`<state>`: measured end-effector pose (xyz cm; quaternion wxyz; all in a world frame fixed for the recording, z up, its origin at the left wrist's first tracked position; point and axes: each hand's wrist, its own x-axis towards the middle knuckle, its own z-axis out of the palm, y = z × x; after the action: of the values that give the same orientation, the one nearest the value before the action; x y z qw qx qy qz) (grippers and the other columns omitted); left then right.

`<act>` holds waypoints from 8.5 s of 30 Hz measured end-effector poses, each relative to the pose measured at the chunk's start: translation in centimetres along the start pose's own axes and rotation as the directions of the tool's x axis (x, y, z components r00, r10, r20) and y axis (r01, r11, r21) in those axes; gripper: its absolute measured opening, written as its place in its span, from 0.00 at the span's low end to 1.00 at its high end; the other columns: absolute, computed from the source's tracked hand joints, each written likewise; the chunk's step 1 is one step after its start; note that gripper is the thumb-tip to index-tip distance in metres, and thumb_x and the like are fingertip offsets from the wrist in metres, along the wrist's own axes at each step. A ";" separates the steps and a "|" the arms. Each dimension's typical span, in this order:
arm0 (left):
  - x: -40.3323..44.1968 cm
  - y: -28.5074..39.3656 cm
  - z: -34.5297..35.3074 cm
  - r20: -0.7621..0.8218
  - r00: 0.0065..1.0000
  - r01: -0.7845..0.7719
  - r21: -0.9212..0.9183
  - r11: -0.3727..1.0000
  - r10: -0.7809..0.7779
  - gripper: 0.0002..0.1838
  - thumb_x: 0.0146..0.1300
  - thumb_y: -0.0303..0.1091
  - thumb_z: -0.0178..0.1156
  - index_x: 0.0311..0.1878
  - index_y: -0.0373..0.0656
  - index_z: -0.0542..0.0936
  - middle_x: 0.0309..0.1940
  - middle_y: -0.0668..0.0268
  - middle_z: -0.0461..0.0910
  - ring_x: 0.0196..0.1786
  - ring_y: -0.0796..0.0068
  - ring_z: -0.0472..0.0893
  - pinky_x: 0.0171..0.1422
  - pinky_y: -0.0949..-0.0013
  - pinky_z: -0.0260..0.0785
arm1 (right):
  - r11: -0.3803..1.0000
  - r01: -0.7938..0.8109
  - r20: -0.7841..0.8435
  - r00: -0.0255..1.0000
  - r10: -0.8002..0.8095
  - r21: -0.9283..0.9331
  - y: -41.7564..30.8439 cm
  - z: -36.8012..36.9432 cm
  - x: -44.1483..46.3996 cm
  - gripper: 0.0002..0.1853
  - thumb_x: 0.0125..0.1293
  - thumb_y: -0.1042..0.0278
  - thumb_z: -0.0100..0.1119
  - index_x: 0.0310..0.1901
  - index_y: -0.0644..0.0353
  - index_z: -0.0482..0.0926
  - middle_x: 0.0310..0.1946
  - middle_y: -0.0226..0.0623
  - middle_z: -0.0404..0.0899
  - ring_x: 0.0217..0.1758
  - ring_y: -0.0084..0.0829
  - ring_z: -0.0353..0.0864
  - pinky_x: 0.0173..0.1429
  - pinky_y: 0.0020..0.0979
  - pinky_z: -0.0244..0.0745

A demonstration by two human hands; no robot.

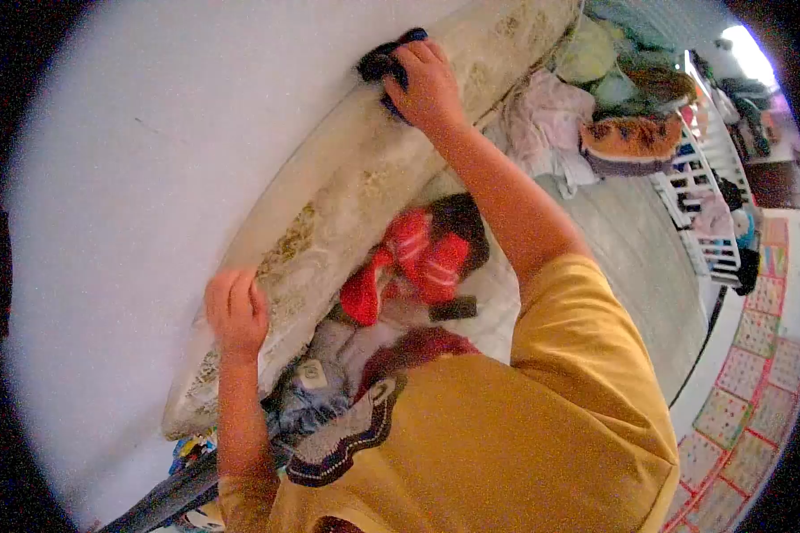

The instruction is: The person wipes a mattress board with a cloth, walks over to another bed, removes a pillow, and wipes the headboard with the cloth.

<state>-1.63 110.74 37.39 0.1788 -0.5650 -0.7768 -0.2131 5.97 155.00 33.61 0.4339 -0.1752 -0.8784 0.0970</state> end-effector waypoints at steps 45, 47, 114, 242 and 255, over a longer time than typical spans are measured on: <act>16.5 3.8 11.9 0.181 0.977 -0.127 0.074 0.989 0.112 0.14 0.67 0.31 0.62 0.53 0.37 0.77 0.56 0.52 0.78 0.63 0.47 0.76 0.69 0.51 0.71 | 0.895 0.300 0.186 0.909 -0.374 0.330 -0.6 -3.1 1.0 0.21 0.48 0.64 0.75 0.46 0.56 0.82 0.52 0.38 0.81 0.63 0.46 0.76 0.74 0.53 0.68; 17.4 4.3 11.2 0.162 0.979 -0.136 0.072 0.988 0.123 0.15 0.65 0.30 0.63 0.53 0.39 0.77 0.55 0.54 0.77 0.61 0.48 0.77 0.67 0.52 0.73 | 0.936 0.239 0.234 0.925 -0.301 0.259 4.3 -3.3 2.5 0.19 0.50 0.63 0.75 0.44 0.55 0.82 0.50 0.39 0.81 0.61 0.46 0.77 0.69 0.52 0.71; 21.7 13.0 15.6 0.185 0.815 0.424 0.455 0.783 -0.549 0.23 0.57 0.24 0.64 0.58 0.37 0.76 0.59 0.51 0.75 0.65 0.45 0.72 0.73 0.45 0.63 | 0.907 0.115 0.073 0.985 -0.158 0.405 29.4 -5.9 11.2 0.18 0.46 0.70 0.71 0.41 0.60 0.80 0.46 0.42 0.78 0.57 0.50 0.77 0.67 0.55 0.70; 50.2 18.7 33.0 0.304 0.925 -0.276 0.130 0.952 0.227 0.13 0.61 0.27 0.60 0.49 0.38 0.78 0.52 0.56 0.78 0.54 0.53 0.78 0.58 0.52 0.75 | 0.974 0.010 0.259 0.963 -0.071 0.227 58.6 -6.9 20.5 0.18 0.53 0.77 0.64 0.48 0.57 0.82 0.51 0.46 0.81 0.59 0.54 0.77 0.66 0.50 0.74; 50.8 19.4 32.8 0.227 0.938 -0.297 0.146 0.944 0.260 0.16 0.59 0.27 0.62 0.51 0.36 0.78 0.52 0.54 0.78 0.54 0.51 0.78 0.58 0.52 0.75 | 0.932 -0.140 0.059 0.984 0.169 -0.334 77.2 -7.5 29.0 0.16 0.62 0.73 0.64 0.53 0.60 0.81 0.51 0.48 0.81 0.56 0.54 0.78 0.63 0.50 0.75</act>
<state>0.52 174.18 38.47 0.1760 -0.6702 -0.7188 -0.0560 12.86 237.49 34.40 0.3509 -0.3095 -0.8837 -0.0095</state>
